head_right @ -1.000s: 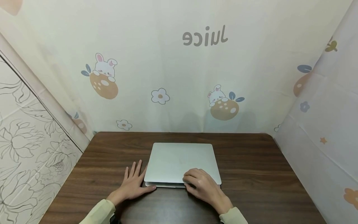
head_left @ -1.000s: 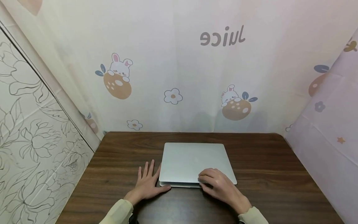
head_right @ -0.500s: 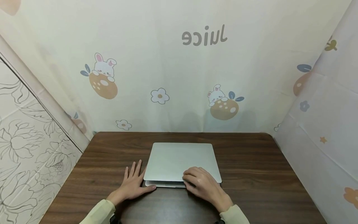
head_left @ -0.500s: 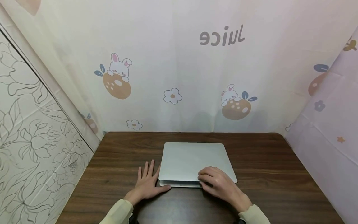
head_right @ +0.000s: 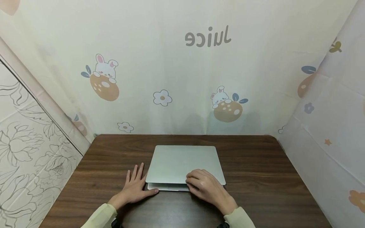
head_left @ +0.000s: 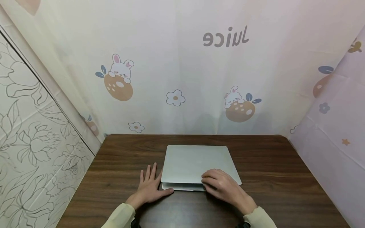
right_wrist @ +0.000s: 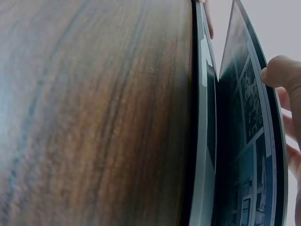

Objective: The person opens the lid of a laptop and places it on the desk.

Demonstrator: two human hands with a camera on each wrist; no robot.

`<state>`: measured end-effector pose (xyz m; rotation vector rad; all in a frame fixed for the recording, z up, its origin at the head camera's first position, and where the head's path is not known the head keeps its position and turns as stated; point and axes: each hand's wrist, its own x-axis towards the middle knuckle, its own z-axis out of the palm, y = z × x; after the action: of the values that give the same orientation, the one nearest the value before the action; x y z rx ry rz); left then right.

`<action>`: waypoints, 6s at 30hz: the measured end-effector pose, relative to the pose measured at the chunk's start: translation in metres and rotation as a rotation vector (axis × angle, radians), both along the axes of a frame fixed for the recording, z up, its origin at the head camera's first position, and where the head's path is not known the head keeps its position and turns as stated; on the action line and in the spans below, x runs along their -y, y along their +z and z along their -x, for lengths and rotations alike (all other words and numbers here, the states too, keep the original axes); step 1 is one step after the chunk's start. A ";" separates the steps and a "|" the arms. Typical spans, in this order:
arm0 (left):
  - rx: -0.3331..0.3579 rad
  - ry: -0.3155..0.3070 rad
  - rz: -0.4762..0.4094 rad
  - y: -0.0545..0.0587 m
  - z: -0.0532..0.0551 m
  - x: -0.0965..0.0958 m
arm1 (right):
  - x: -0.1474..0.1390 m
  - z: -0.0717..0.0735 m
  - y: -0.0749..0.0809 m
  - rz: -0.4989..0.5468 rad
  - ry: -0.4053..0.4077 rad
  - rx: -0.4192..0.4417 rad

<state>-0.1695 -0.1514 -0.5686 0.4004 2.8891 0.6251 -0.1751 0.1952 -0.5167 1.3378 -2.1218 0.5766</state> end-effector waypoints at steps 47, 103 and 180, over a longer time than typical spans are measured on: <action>-0.010 0.025 0.027 -0.010 0.003 0.002 | 0.000 0.003 0.020 -0.036 -0.045 0.017; -0.006 0.015 0.052 -0.007 0.005 0.000 | 0.001 0.021 0.048 -0.034 -0.099 0.007; 0.015 0.001 0.020 0.003 -0.003 -0.001 | 0.000 0.028 0.065 -0.017 -0.089 0.044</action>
<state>-0.1661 -0.1507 -0.5652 0.3894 2.8796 0.5957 -0.2034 0.1949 -0.4521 1.2435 -2.2137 0.5575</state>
